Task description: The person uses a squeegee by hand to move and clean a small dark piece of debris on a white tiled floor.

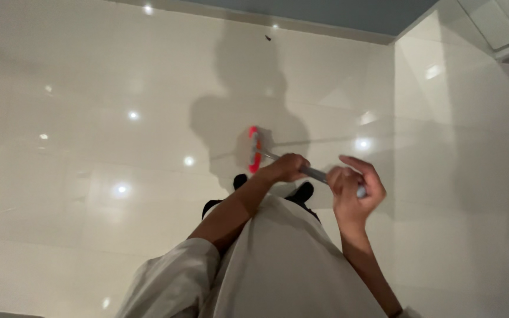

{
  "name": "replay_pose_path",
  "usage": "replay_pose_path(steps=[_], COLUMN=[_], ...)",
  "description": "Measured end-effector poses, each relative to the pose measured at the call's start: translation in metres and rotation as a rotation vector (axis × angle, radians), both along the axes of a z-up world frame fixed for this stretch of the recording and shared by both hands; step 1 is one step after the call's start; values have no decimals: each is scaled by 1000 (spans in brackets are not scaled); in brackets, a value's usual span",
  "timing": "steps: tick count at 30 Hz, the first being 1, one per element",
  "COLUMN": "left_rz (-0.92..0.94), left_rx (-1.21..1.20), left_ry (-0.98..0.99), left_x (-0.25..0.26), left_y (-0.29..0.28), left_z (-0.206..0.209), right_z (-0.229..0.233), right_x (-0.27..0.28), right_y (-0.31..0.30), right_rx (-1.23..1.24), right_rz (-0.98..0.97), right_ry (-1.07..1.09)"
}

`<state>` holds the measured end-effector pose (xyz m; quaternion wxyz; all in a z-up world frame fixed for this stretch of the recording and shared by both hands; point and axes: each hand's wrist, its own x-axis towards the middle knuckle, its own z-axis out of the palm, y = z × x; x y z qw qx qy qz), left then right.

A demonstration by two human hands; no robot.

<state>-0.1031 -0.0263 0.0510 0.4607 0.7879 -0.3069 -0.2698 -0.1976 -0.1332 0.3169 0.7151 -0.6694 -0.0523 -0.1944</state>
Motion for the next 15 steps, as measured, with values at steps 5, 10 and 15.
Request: replay_pose_path(steps=[5,10,15], left_rz=[150,173,71], left_rx=[6,46,157], left_ry=[-299,-337,-209], left_x=[13,42,69], left_y=[37,35,-18], left_z=[-58,-74,-46], right_z=[-27,-38,-27], right_x=[29,49,61], right_y=[15,1,-47], right_rx=[-85,-122,-116], right_rz=[156,221,227], right_ry=[48,87,-12])
